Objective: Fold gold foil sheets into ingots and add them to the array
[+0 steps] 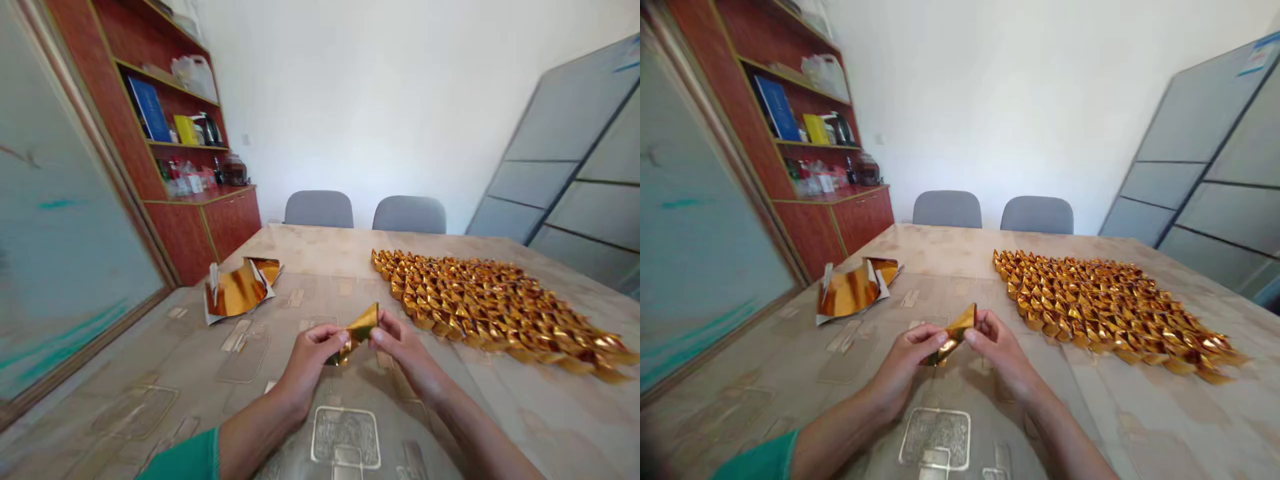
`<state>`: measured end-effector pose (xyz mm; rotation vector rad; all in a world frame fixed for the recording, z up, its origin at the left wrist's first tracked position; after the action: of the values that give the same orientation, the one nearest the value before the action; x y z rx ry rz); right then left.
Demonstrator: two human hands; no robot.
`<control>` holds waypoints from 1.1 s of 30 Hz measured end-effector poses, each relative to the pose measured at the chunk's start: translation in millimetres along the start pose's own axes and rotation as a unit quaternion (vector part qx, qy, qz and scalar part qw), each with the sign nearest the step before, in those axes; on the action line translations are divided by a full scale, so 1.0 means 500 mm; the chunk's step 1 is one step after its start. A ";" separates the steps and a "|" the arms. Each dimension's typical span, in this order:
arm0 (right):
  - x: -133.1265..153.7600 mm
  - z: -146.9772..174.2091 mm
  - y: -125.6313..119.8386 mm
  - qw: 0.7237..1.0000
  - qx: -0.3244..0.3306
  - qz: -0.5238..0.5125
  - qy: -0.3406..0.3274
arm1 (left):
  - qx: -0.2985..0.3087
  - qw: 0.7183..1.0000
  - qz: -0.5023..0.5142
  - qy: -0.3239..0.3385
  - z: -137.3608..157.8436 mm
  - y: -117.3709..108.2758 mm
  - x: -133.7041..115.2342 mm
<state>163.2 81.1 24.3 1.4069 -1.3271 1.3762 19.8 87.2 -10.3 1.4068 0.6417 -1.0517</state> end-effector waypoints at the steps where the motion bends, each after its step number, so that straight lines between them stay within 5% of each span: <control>1: -0.008 0.000 0.000 1.000 -0.010 -0.002 0.006 | 0.001 1.000 0.001 -0.009 0.002 0.004 0.007; 22: -0.028 0.005 -0.025 0.997 -0.070 -0.007 0.025 | 0.014 1.000 0.012 -0.013 -0.001 0.012 0.019; 33: -0.031 0.006 0.033 0.999 0.017 0.011 0.030 | 0.011 0.993 0.113 -0.040 -0.010 0.014 0.023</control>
<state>149.4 77.8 6.3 1.3651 -1.2894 1.4512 32.1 88.9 -17.5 1.4127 0.4017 -0.9328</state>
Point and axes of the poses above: each hand's wrist, its own z-axis away from the middle knuckle, its own y-axis out of the palm, x = y × z, the point moved 9 cm from there along -z, towards the middle knuckle, and after that the axes turned 13 degrees about z, right-handed, at the moved point
